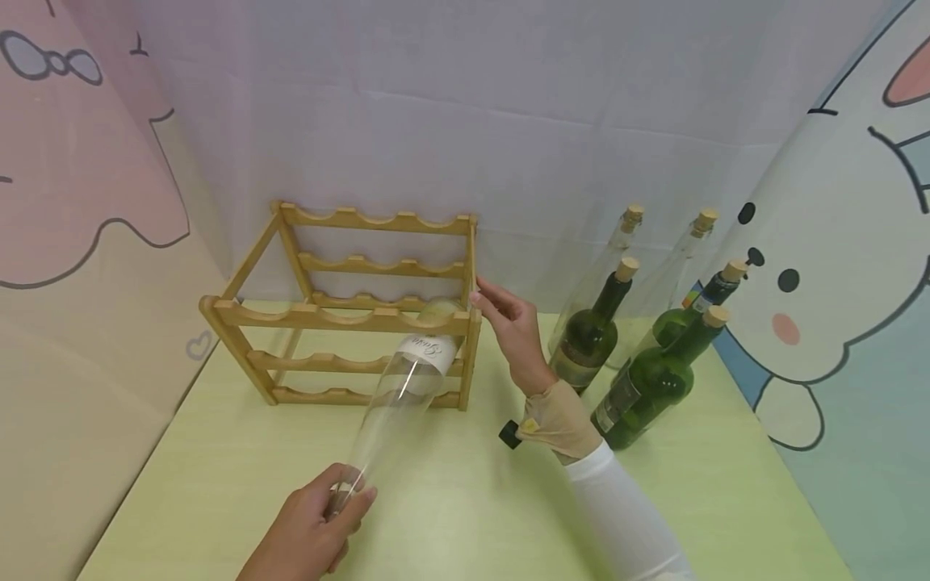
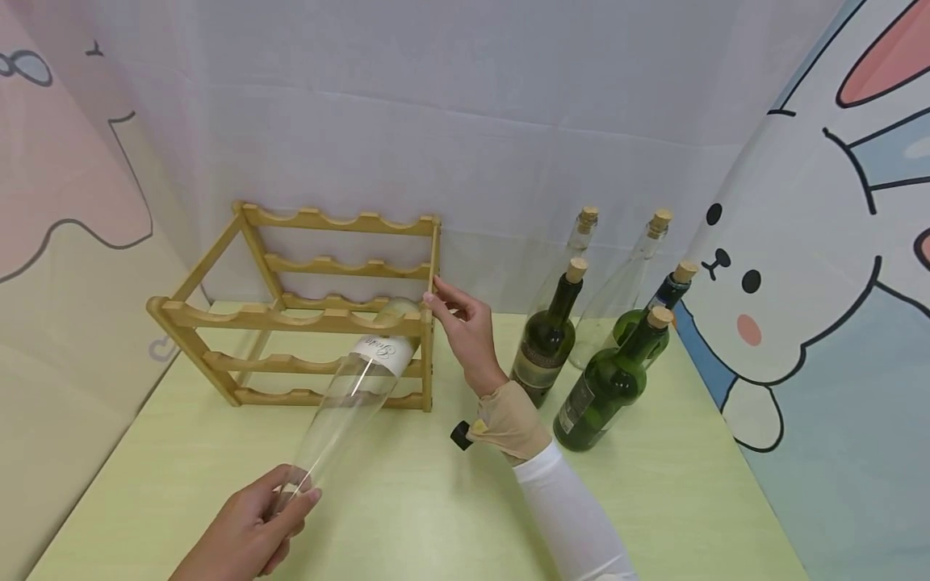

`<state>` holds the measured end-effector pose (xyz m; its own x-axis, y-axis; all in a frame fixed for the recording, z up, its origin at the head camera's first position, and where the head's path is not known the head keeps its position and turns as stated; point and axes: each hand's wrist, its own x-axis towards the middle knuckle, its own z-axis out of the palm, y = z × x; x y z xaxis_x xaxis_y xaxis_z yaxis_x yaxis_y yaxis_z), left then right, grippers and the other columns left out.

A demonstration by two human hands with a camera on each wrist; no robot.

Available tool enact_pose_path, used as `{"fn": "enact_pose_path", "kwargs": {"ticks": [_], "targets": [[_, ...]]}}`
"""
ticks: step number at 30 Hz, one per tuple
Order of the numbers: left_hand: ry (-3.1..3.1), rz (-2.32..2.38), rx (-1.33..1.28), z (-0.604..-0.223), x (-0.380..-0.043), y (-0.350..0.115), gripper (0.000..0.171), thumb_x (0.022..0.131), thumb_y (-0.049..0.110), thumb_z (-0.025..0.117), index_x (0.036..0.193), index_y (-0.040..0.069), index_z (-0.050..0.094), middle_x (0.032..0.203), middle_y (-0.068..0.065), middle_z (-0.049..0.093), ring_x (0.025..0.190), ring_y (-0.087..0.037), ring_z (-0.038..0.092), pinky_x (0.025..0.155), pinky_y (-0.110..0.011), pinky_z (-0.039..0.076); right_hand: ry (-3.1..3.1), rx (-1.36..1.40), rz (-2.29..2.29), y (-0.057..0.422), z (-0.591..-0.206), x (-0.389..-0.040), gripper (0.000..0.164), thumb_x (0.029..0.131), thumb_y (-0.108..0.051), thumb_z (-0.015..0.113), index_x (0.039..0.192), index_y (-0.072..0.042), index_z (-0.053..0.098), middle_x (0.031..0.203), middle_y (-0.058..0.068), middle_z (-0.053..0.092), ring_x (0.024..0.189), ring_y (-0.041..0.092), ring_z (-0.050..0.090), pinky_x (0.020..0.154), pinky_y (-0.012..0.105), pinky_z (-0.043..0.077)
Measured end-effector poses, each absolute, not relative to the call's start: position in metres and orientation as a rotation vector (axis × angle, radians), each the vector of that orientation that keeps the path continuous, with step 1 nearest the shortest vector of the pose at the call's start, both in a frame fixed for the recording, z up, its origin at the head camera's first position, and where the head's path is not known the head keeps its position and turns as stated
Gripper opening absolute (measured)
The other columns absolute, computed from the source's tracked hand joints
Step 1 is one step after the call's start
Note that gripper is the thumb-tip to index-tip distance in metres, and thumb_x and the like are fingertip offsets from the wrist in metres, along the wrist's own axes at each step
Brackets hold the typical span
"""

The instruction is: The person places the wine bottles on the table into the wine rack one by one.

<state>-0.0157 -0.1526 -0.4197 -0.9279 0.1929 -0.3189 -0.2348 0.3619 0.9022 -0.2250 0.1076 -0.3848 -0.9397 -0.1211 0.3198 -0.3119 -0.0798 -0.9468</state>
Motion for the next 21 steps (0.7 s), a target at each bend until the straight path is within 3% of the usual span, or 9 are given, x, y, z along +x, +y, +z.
{"fn": "enact_pose_path", "kwargs": {"ticks": [6, 13, 21], "targets": [[2.297, 1.630, -0.093, -0.426, -0.017, -0.134, 0.045, 0.097, 0.049, 0.060, 0.114, 0.008, 0.054, 0.060, -0.001, 0.051, 0.041, -0.011, 0.044, 0.042, -0.028, 0.042, -2.036, 0.491, 2.156, 0.108, -0.385, -0.226, 0.055, 0.097, -0.031, 0.066, 0.140, 0.000, 0.054, 0.137, 0.016, 0.055, 0.115, 0.021, 0.055, 0.098, 0.033, 0.042], [2.204, 1.776, -0.123, -0.433, -0.021, -0.121, 0.051, 0.096, 0.050, 0.061, 0.117, 0.004, 0.059, 0.060, -0.006, 0.054, 0.041, -0.012, 0.045, 0.039, -0.024, 0.040, -2.046, 0.477, 2.149, 0.108, -0.384, -0.226, 0.052, 0.096, -0.032, 0.067, 0.140, -0.004, 0.057, 0.136, 0.018, 0.054, 0.113, 0.020, 0.056, 0.098, 0.033, 0.042], [2.147, 1.882, -0.023, -0.443, -0.025, -0.105, 0.043, 0.100, 0.045, 0.057, 0.095, 0.002, 0.056, 0.063, -0.006, 0.056, 0.041, -0.011, 0.049, 0.039, -0.027, 0.043, -2.048, 0.475, 2.156, 0.108, -0.384, -0.225, 0.048, 0.098, -0.027, 0.065, 0.140, -0.004, 0.056, 0.138, 0.019, 0.053, 0.110, 0.018, 0.056, 0.098, 0.033, 0.043]]}}
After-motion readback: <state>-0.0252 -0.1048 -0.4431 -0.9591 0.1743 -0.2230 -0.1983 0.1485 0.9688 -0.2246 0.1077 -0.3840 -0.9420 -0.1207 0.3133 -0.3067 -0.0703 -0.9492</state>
